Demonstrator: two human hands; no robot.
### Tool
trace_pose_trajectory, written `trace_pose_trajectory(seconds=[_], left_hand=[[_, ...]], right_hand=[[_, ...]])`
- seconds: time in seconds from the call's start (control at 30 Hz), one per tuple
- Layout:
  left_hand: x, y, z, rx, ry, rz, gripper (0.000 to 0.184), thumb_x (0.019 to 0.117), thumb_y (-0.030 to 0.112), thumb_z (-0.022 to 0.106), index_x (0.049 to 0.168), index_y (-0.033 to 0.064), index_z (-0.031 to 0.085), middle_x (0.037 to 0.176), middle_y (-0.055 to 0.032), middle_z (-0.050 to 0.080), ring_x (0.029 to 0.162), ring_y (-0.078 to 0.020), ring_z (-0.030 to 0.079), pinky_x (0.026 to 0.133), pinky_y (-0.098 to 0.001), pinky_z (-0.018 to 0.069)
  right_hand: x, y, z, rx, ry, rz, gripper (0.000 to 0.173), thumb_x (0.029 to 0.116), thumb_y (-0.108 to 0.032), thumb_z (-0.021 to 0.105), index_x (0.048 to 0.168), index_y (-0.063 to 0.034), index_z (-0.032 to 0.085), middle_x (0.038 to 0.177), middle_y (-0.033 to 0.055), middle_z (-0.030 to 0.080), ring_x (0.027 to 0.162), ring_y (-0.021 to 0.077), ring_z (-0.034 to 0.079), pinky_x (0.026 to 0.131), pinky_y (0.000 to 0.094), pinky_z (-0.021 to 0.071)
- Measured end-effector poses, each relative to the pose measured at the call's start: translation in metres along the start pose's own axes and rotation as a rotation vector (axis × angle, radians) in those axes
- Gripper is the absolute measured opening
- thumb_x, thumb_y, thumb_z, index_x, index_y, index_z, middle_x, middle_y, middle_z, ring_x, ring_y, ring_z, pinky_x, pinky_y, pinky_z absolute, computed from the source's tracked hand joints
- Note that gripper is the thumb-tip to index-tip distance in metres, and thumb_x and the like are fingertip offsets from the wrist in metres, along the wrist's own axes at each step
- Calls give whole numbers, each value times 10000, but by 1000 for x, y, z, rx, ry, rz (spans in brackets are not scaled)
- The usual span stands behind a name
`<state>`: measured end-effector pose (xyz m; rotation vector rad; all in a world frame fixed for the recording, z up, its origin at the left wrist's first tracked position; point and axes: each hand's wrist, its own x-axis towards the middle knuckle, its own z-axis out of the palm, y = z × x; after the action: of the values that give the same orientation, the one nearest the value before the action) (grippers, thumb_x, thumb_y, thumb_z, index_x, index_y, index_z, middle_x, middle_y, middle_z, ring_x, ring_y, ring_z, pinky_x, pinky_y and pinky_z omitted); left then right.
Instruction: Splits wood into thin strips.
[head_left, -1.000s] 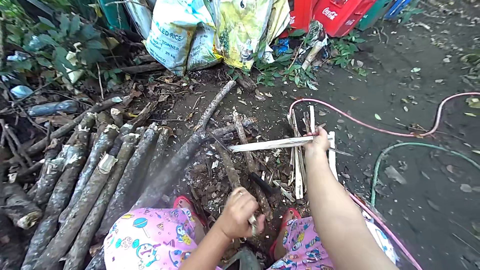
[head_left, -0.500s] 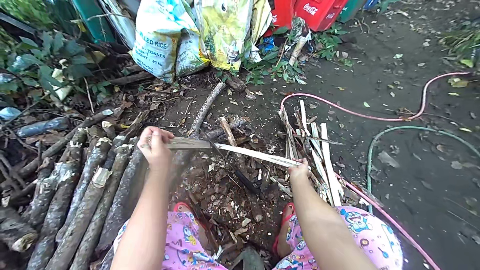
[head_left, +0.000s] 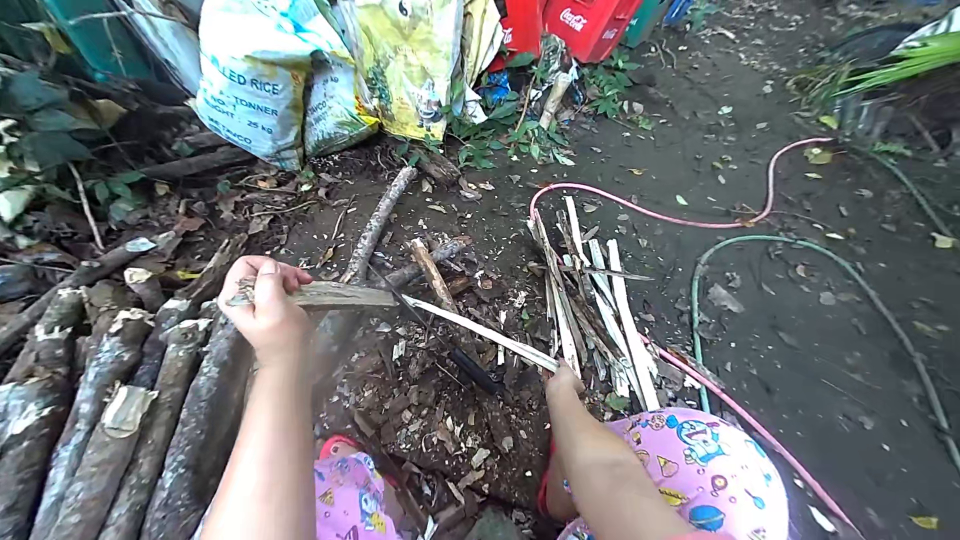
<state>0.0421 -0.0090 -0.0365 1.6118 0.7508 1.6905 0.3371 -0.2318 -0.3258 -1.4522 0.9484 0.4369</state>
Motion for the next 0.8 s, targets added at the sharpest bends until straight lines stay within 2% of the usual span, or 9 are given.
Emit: trace_pose_trajectory(seconds=[0.03, 0.07, 0.13, 0.23, 0.3, 0.37, 0.43, 0.63, 0.8], left_hand=[[-1, 0, 0, 4, -21, 12, 284, 961, 60, 349, 838, 258, 512, 663, 196, 569, 623, 8, 605, 693, -223, 569], [-2, 1, 1, 11, -42, 25, 280, 960, 63, 358, 839, 259, 517, 665, 198, 573, 625, 11, 608, 691, -218, 569], [-5, 2, 2, 33, -83, 44, 261, 960, 76, 373, 847, 262, 516, 671, 208, 570, 635, 22, 613, 691, -209, 569], [-8, 3, 3, 59, -140, 52, 262, 966, 91, 383, 843, 283, 513, 682, 222, 559, 652, 31, 612, 711, -209, 570], [-7, 3, 1, 57, -150, 48, 263, 976, 111, 393, 843, 297, 524, 684, 226, 573, 654, 34, 617, 708, -203, 569], [-3, 1, -4, 56, -140, 39, 270, 979, 125, 396, 830, 304, 532, 680, 221, 581, 651, 29, 620, 704, -206, 572], [0, -1, -11, 51, -121, 22, 276, 978, 119, 385, 822, 297, 526, 669, 208, 579, 643, 15, 622, 701, -218, 575], [7, -1, -22, 48, -89, -30, 293, 963, 118, 378, 789, 285, 545, 642, 171, 598, 625, -30, 644, 706, -259, 598], [11, -7, -30, 10, -139, -40, 251, 973, 177, 439, 804, 290, 586, 672, 157, 636, 658, -47, 665, 733, -271, 601]], right_hand=[[5, -2, 2, -247, 46, -75, 795, 916, -57, 719, 1565, -4, 264, 1475, 277, 452, 1268, 370, 568, 948, 472, 565], [7, -6, 5, -529, 86, -145, 891, 857, -80, 780, 1577, -8, 261, 1505, 275, 452, 1333, 358, 547, 1017, 450, 536], [-1, -14, 9, -1019, 54, -303, 873, 849, -201, 802, 1582, -74, 345, 1565, 270, 396, 1406, 413, 464, 1085, 530, 458], [-10, -13, 17, -1441, -274, -643, 751, 873, -441, 794, 1500, -123, 530, 1583, 252, 403, 1450, 457, 388, 1127, 657, 336], [-11, -8, 32, -1613, -516, -771, 774, 879, -461, 785, 1526, -144, 503, 1620, 186, 387, 1501, 406, 335, 1179, 645, 280], [-9, 3, 46, -1750, -679, -826, 779, 899, -406, 772, 1557, -137, 455, 1624, 161, 393, 1506, 378, 339, 1185, 621, 288], [-5, 12, 54, -1859, -743, -855, 758, 918, -349, 749, 1571, -133, 431, 1612, 157, 413, 1497, 375, 356, 1178, 619, 300], [0, 24, 70, -1930, -715, -912, 553, 969, -254, 680, 1471, -77, 534, 1508, 215, 502, 1411, 404, 454, 1127, 604, 368], [0, 24, 87, -1976, -774, -911, 534, 1015, -301, 628, 1480, -60, 524, 1497, 209, 528, 1420, 407, 451, 1142, 614, 346]])
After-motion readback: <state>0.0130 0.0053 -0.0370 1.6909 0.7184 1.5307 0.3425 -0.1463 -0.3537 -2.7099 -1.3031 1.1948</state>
